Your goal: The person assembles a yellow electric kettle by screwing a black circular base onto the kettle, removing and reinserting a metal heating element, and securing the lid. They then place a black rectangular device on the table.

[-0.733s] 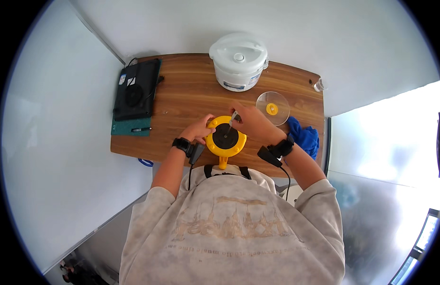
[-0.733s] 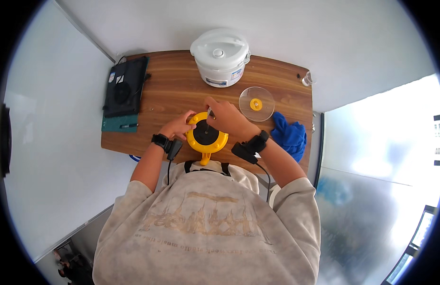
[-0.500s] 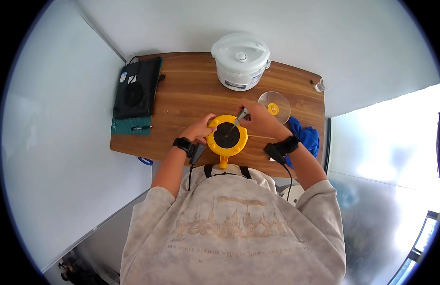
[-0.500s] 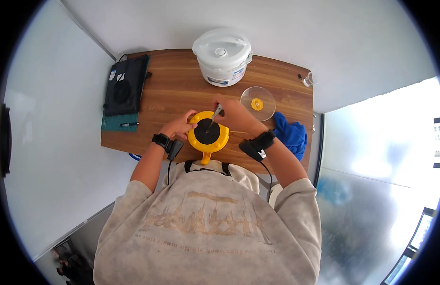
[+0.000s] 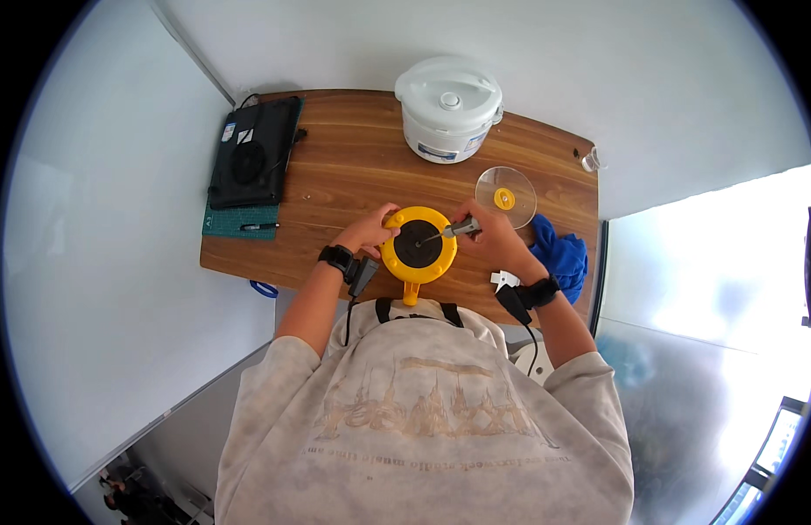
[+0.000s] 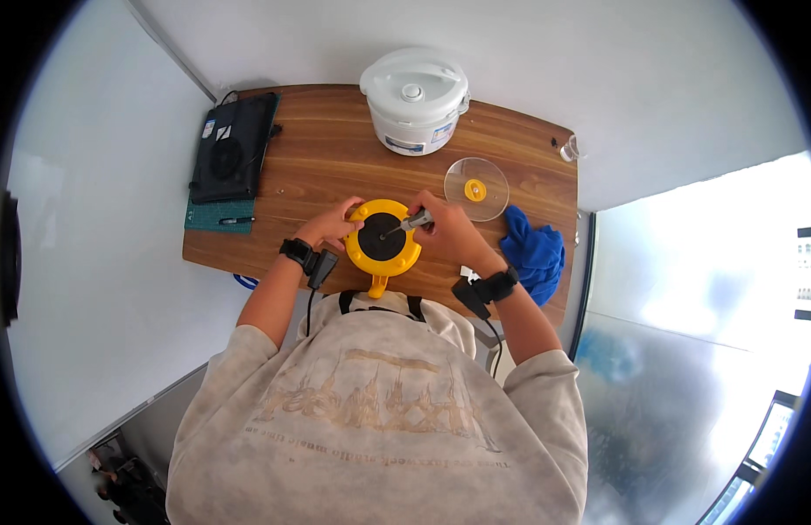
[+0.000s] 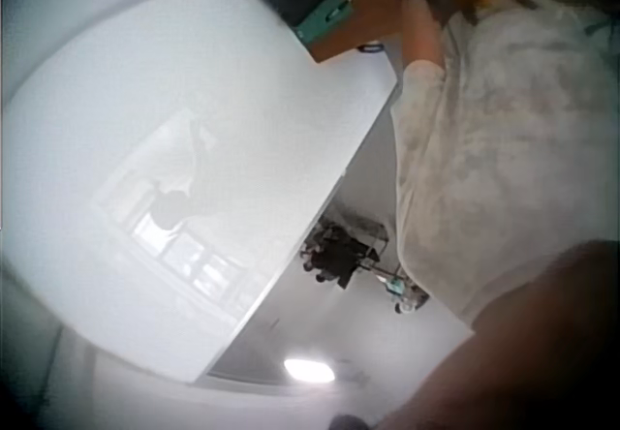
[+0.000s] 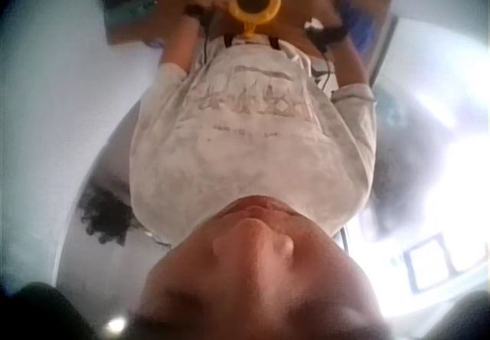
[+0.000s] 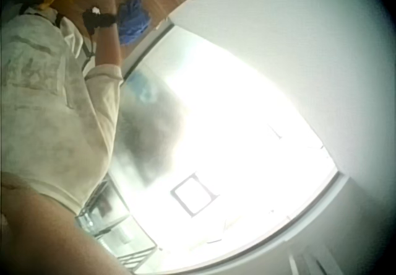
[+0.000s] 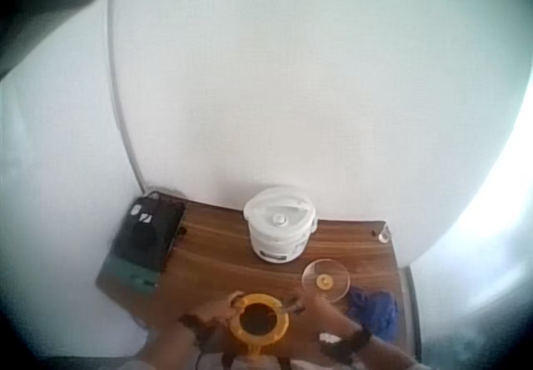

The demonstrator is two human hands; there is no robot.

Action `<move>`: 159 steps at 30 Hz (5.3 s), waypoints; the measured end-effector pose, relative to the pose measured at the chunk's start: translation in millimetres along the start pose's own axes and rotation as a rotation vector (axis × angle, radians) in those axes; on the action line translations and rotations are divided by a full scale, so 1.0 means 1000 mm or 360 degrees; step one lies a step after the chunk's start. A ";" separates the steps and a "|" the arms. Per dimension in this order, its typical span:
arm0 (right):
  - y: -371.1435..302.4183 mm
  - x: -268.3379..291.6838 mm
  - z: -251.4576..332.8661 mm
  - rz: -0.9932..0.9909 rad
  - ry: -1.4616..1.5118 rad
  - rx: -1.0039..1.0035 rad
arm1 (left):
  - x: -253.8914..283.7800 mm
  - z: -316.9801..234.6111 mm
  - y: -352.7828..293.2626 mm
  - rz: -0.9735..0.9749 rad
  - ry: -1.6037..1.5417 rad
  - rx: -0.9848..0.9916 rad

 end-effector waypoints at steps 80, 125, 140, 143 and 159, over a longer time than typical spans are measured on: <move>0.005 -0.004 0.038 0.0051 -0.0208 0.0154 | -0.001 -0.001 -0.004 0.0015 0.0010 -0.0017; 0.031 -0.022 0.074 0.0164 -0.0907 0.0494 | 0.000 -0.001 -0.003 0.0008 0.0035 -0.0041; 0.042 -0.012 0.086 0.0213 -0.0972 0.0517 | 0.001 0.002 0.000 0.0029 0.0030 -0.0085; 0.042 -0.025 0.085 0.0130 -0.1194 0.0561 | -0.001 -0.001 -0.003 0.0028 0.0026 -0.0095; 0.032 -0.020 0.086 0.0247 -0.0480 0.0490 | -0.002 -0.001 -0.006 0.0015 0.0066 -0.0178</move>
Point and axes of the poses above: each hand's wrist, its own y-axis towards the middle knuckle, its own x-axis out of the back of the hand, z = x × y, the point moved 6 cm from there along y, towards the middle knuckle, and after that the axes turned 14 degrees about -y, right-handed, at the moved point
